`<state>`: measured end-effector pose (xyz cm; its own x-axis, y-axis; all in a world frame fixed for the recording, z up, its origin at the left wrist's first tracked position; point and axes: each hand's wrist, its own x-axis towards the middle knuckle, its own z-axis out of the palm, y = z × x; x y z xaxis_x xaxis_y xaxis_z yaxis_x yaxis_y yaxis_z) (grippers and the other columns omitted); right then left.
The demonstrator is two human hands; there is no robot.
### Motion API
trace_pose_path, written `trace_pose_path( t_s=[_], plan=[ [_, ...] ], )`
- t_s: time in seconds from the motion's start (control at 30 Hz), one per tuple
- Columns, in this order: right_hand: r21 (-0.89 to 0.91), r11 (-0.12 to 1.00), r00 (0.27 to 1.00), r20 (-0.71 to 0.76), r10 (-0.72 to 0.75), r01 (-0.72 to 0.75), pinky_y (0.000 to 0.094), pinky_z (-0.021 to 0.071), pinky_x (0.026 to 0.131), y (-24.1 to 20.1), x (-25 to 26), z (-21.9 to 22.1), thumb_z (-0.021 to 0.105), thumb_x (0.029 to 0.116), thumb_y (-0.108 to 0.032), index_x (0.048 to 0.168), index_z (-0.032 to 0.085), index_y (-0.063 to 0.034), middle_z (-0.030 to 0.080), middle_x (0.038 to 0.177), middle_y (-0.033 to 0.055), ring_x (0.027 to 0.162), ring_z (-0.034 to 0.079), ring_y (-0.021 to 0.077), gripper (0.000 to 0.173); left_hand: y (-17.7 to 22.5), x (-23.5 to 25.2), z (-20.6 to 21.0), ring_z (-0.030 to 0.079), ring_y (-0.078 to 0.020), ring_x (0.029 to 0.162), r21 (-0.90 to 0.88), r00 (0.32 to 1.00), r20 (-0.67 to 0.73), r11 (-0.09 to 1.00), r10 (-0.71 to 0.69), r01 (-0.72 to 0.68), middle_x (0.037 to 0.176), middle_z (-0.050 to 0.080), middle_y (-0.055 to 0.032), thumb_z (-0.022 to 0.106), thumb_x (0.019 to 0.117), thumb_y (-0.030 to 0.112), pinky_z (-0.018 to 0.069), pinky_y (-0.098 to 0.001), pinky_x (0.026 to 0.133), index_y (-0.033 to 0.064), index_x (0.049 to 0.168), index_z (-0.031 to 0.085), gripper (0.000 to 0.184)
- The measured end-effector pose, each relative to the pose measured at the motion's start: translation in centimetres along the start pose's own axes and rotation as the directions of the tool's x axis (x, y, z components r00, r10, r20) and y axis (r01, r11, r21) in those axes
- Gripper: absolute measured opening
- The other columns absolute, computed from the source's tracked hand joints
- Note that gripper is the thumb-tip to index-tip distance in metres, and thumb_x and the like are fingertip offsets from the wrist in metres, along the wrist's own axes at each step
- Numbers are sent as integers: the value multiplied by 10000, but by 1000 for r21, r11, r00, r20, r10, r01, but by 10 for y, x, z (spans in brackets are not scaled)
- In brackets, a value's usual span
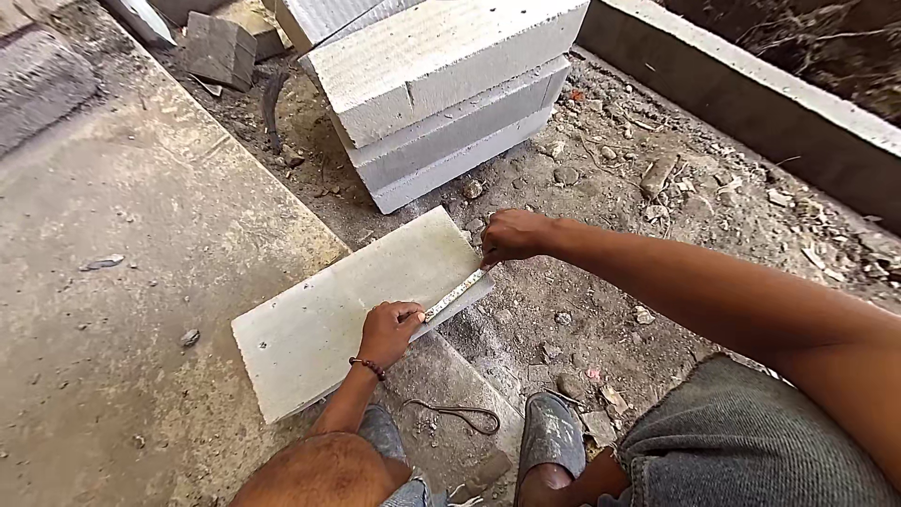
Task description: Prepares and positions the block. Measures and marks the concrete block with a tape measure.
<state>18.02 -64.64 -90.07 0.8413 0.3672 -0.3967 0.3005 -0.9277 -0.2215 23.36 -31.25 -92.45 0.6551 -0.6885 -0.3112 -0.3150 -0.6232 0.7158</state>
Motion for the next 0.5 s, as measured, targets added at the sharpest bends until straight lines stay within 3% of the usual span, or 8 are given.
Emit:
trace_pose_path(
  t_s=[0.5],
  plan=[
    [-1,1000,1000,12,21,-21,549,504,829,4,-2,2,576,1003,-539,804,734,-97,686,828,85,890,663,300,510,6,2,0,651,-217,843,61,1000,5,998,-11,10,889,728,-57,690,1004,226,496,-479,798,152,1040,796,135]
  ],
)
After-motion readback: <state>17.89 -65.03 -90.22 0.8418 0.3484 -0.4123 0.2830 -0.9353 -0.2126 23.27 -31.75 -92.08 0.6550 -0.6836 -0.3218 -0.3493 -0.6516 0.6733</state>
